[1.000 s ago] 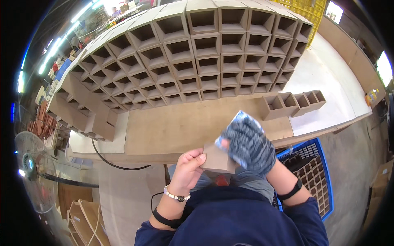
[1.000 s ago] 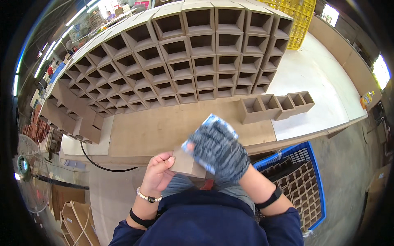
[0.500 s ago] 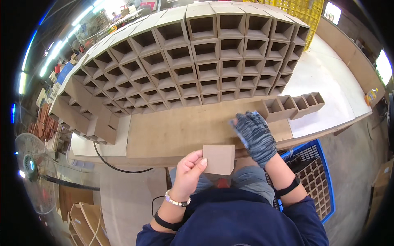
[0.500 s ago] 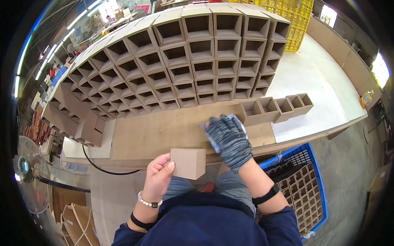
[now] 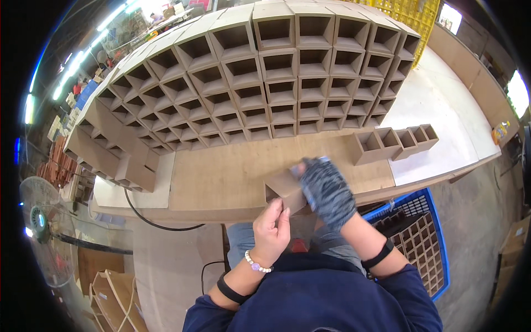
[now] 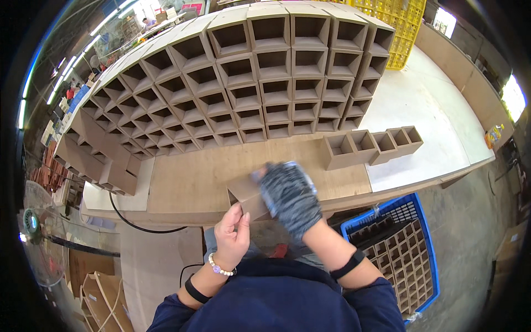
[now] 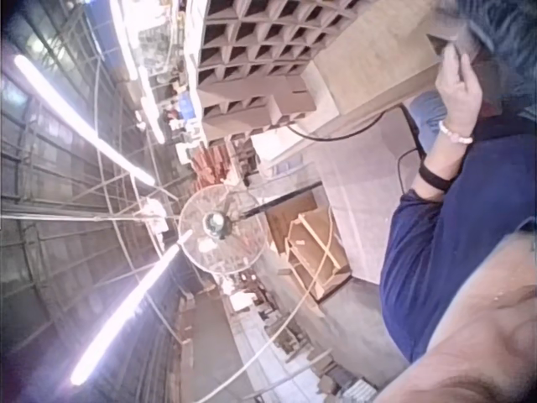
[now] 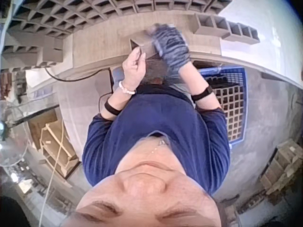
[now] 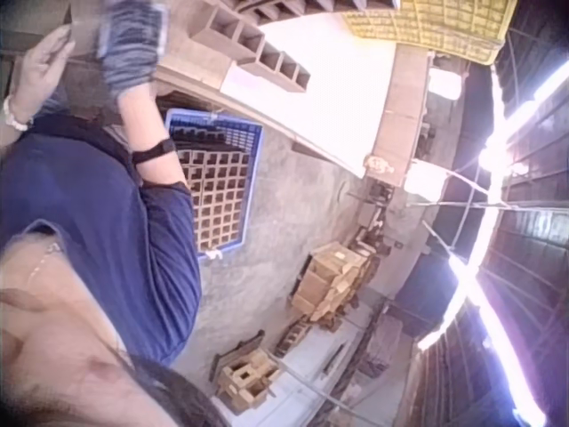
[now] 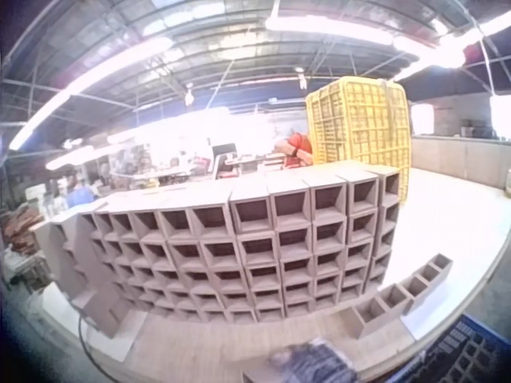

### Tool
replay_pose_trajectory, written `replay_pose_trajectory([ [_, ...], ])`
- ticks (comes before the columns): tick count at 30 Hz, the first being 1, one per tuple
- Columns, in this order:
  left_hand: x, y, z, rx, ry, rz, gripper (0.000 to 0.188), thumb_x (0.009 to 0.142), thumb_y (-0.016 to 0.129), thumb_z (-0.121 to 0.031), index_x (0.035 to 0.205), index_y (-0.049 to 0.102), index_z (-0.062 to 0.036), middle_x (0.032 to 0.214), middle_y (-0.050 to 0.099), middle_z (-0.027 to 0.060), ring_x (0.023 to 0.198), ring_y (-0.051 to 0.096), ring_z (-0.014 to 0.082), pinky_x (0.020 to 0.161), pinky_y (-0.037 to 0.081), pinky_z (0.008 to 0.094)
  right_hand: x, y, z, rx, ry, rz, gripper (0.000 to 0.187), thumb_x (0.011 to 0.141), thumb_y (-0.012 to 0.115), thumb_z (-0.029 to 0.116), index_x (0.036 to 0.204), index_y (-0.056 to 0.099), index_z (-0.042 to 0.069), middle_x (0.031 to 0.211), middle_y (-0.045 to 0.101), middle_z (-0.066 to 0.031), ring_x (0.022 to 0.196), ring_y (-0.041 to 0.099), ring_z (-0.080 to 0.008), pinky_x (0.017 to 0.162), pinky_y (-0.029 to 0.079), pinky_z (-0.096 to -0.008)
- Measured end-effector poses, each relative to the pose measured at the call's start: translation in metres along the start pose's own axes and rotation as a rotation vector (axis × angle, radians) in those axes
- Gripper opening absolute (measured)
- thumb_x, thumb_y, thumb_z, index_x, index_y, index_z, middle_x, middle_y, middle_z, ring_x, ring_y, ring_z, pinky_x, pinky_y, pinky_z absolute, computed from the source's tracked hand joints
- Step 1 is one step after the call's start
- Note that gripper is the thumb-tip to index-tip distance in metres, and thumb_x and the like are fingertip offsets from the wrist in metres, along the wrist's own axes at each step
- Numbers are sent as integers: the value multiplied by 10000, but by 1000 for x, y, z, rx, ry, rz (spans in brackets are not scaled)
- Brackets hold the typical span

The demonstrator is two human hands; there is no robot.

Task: Manually sanding the edges and surfaces of small square wooden blocks in a manufacturing environment.

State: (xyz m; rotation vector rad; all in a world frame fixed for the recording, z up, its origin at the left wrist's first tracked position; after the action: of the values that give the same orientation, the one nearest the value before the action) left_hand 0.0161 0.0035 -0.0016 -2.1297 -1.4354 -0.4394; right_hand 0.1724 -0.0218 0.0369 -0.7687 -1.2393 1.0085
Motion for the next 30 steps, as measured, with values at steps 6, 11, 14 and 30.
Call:
replay_pose_trajectory([
  [6,-6,-5,-4,47,-72,86,212,815,573,22,1024,555,47,824,627,143,722,612,224,633,475,291,-13,-16,31,39,-101,-149,355,816,506,189,1146,556,67,1167,569,-113,1108,523,-266,1003,342,-427],
  [11,-10,-8,2,34,-108,194,270,859,554,5,1119,519,67,947,665,123,881,636,139,754,485,246,-11,10,11,-1,-113,-42,416,790,535,196,1191,535,85,1231,535,-130,1145,501,-288,1031,317,-438],
  [14,-5,-1,-12,-262,-279,233,262,875,556,-25,1121,521,58,935,660,95,905,619,135,785,463,223,-19,24,-37,-226,65,-84,444,803,523,168,1234,497,68,1256,510,-157,1154,489,-306,1023,324,-451],
  [30,11,2,-8,91,23,89,166,804,562,-11,967,548,19,692,590,155,587,591,298,530,463,343,-2,-29,37,118,-197,-57,337,785,537,157,1107,572,62,1228,523,-189,1145,502,-300,927,392,-424],
])
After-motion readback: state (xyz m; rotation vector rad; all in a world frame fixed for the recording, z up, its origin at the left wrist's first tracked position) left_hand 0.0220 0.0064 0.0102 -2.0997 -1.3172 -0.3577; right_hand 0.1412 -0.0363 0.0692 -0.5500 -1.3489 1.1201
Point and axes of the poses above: each hand's wrist, its own x-axis towards the middle knuckle, its own y-axis out of the palm, z = x × y, the point moved 2 cm from there along x, towards the middle knuckle
